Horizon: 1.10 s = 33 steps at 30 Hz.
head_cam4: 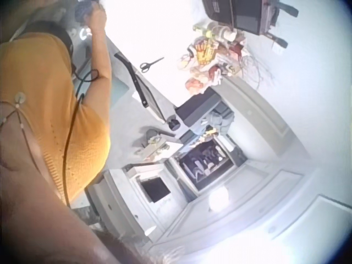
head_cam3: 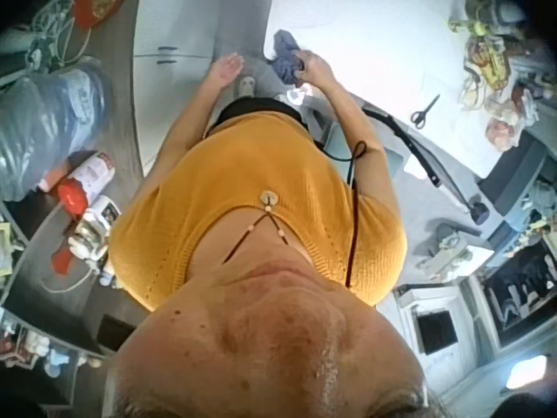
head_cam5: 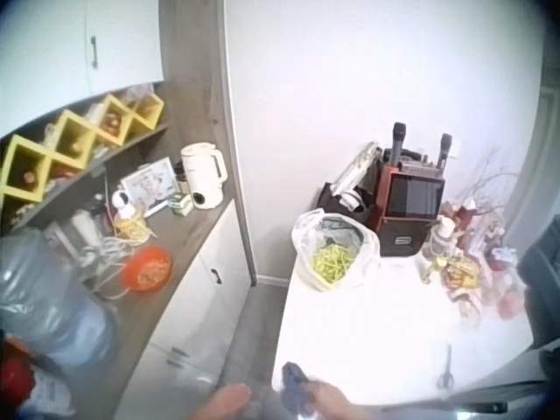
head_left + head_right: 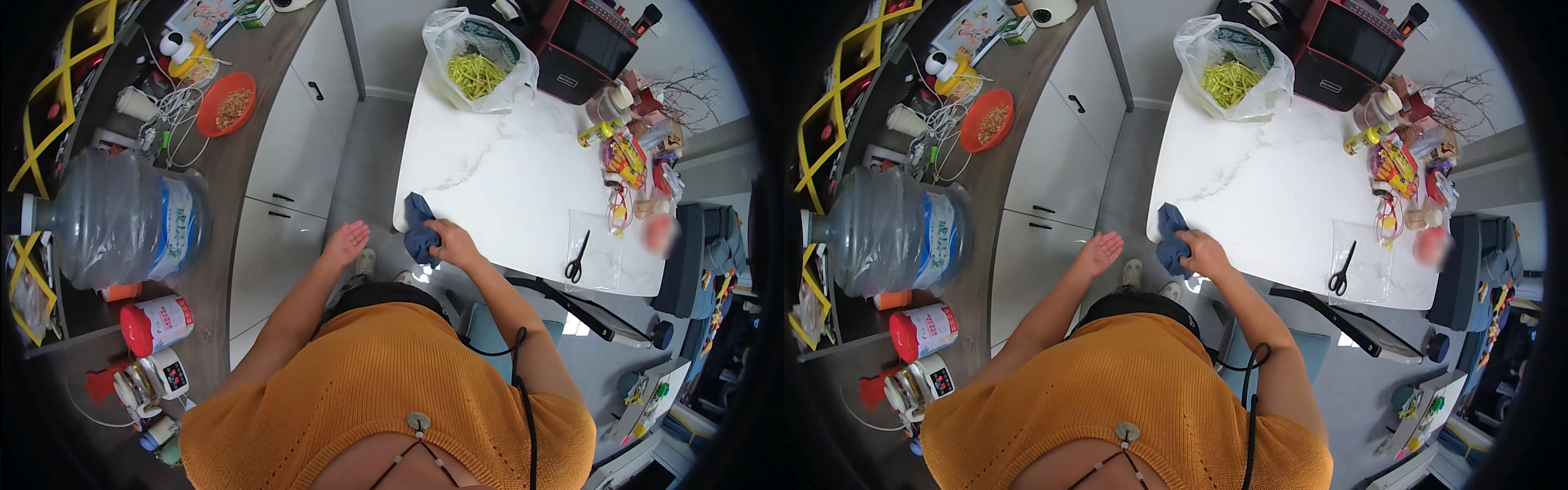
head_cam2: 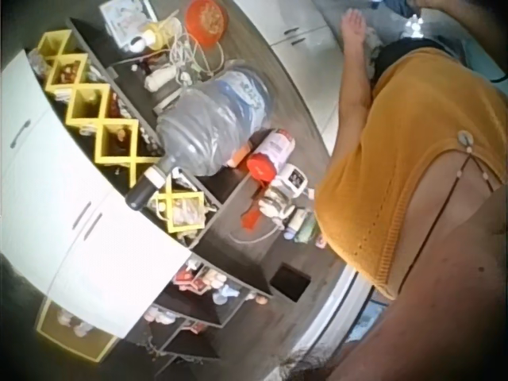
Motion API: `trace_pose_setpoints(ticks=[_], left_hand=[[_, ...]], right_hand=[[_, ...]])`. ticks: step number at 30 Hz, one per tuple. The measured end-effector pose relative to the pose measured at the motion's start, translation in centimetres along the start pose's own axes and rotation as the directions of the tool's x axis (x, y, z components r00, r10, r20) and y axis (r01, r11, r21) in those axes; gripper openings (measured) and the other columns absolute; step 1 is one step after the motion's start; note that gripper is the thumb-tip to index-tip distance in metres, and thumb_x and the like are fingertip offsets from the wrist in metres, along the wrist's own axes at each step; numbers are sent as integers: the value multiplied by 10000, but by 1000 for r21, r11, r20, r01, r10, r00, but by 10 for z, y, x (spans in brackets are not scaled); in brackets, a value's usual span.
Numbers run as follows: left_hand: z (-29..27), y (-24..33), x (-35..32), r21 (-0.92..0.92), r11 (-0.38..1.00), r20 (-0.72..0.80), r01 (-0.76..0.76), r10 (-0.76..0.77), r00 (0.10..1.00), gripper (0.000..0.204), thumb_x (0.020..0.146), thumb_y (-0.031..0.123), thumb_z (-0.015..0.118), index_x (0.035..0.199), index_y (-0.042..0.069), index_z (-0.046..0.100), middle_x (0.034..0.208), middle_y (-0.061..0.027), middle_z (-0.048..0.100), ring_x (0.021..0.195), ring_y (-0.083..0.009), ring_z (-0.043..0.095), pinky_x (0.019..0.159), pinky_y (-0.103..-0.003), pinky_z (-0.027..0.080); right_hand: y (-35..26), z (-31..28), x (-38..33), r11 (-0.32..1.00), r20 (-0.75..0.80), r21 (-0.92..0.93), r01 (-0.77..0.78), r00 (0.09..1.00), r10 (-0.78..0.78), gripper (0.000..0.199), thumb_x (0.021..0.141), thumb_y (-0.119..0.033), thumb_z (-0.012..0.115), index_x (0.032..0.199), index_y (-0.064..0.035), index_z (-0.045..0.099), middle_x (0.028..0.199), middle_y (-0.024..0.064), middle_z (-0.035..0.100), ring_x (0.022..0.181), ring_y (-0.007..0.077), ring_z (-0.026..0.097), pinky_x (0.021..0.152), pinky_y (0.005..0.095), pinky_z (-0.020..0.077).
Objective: The person wipes a white table with a blue cloth, cuts a plastic bag using scissors, moves a bag of green vegetables, and wipes a chair.
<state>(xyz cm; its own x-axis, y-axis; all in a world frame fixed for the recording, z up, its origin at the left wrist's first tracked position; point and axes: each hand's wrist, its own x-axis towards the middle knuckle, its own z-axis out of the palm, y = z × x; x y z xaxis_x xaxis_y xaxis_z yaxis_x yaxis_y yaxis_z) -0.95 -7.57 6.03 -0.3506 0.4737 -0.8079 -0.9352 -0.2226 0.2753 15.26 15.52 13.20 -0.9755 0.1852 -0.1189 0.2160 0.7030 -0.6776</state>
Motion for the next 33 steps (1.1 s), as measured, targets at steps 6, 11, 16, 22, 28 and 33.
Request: trace_pose_setpoints(ticks=[6,11,16,22,28,33], left_hand=[[-5,0,-29,-71,997,17,-27,29,999,409,884,299,348,1131,-21,408,1121,-155,463,1046,-259,444,918,-365,352],[-4,-5,-48,-84,996,14,-34,35,999,395,881,288,360,1115,-24,421,1108,-155,471,1042,-259,446,923,-365,345],[-9,-8,-56,-116,993,30,-22,25,999,381,871,263,371,1103,-34,430,1118,-157,466,1057,-264,434,935,-371,333],[-11,3,-72,-107,994,24,-16,19,1000,364,871,252,352,1077,-33,447,1096,-150,482,1039,-254,449,927,-369,343],[-11,28,-70,-97,995,115,34,-22,993,339,876,252,372,1052,-24,463,1069,-145,491,1020,-250,460,908,-359,364],[-16,26,-80,-23,994,107,107,-104,989,323,875,254,369,1030,-8,476,1033,-123,502,990,-242,468,873,-352,391]], right_hand=[[-18,-52,21,914,-292,294,-280,884,365,471,666,-300,605,1011,10,522,806,192,592,709,277,589,657,328,462],[15,-55,12,75,172,960,-268,784,596,393,786,-328,509,1024,-15,503,852,89,582,713,178,580,616,297,486],[44,-19,-8,317,9,902,-293,747,665,423,743,-267,585,1072,-29,463,907,94,565,731,190,572,558,303,487],[12,17,-1,481,12,738,-474,721,692,502,684,-230,664,1102,-72,437,897,55,533,718,149,534,525,264,447],[-27,-12,-8,262,-156,962,-75,638,754,664,774,-212,573,1294,-93,178,1138,106,423,1030,223,444,756,386,446],[-43,-5,-55,278,-85,937,-210,636,767,562,784,-201,558,1255,-70,281,1197,111,397,1062,208,422,791,376,427]])
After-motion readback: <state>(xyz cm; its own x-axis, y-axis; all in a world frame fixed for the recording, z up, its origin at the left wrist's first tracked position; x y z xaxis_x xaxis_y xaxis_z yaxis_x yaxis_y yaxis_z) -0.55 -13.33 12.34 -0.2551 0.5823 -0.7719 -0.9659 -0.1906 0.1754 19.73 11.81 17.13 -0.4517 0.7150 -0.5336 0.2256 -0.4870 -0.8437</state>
